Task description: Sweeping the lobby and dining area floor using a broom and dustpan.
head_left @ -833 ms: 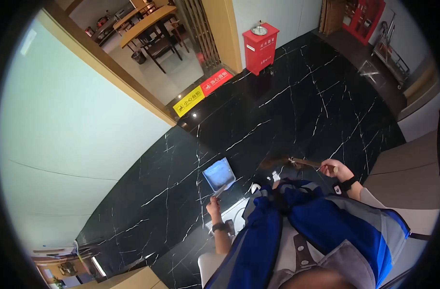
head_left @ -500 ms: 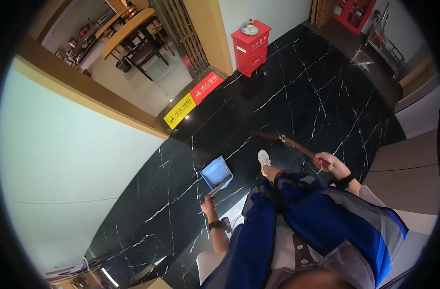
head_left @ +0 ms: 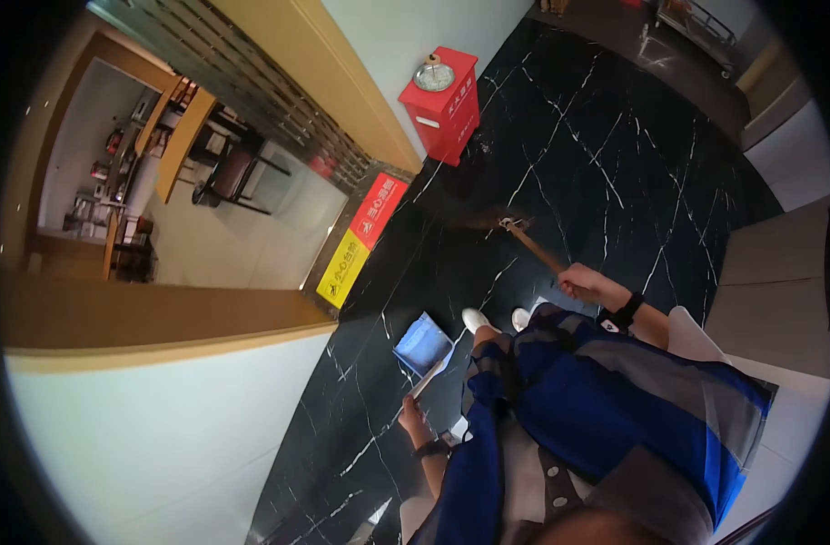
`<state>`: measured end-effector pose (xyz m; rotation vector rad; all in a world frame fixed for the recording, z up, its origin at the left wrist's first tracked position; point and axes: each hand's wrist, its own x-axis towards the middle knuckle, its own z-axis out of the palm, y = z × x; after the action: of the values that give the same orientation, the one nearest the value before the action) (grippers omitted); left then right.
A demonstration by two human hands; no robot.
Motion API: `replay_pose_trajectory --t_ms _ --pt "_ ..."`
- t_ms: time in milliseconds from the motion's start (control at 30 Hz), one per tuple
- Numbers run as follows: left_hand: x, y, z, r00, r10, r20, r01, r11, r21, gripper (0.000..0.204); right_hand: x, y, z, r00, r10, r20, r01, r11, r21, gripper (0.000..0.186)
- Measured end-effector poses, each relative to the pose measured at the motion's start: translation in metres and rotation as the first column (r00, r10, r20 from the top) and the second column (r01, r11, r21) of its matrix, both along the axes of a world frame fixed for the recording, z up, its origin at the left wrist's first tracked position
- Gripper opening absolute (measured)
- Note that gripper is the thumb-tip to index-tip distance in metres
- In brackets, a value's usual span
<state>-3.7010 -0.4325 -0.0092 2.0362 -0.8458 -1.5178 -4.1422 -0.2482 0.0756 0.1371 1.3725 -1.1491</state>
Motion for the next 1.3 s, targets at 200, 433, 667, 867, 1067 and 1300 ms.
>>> replay_pose_trajectory --t_ms 200,433,667,867,1067,1300 --pt "-0.030 -0.089 -0.018 0.996 -0.086 -0.015 0.087 0.993 0.077 0.022 -0.017 -0.044 0.007 0.976 0.134 -0.172 -0.115 0.987 0.113 0.017" --pt "-0.098 -0.146 -0.042 0.969 -0.233 -0.085 0.241 0.966 0.094 0.030 -0.045 -0.052 0.047 0.969 -0.234 0.080 0.231 0.972 0.040 0.015" --pt "-0.143 -0.150 -0.039 0.931 -0.327 0.161 0.333 0.943 -0.009 0.034 -0.104 -0.063 0.046 0.953 -0.302 0.021 0.301 0.953 0.036 0.017" --pt "-0.196 -0.131 -0.029 0.874 -0.371 0.313 0.398 0.917 -0.026 0.038 -0.198 -0.067 0.004 0.947 -0.288 -0.142 0.301 0.951 0.076 0.016" --pt "-0.209 -0.096 -0.063 0.554 -0.667 0.498 0.736 0.672 0.080 0.024 -0.277 -0.104 -0.070 0.953 -0.283 -0.108 0.289 0.956 0.041 0.019" --pt "-0.304 -0.059 -0.024 0.455 -0.700 0.551 0.831 0.555 0.019 0.023 -0.313 -0.118 -0.135 0.926 -0.106 -0.361 0.163 0.978 0.131 0.027"
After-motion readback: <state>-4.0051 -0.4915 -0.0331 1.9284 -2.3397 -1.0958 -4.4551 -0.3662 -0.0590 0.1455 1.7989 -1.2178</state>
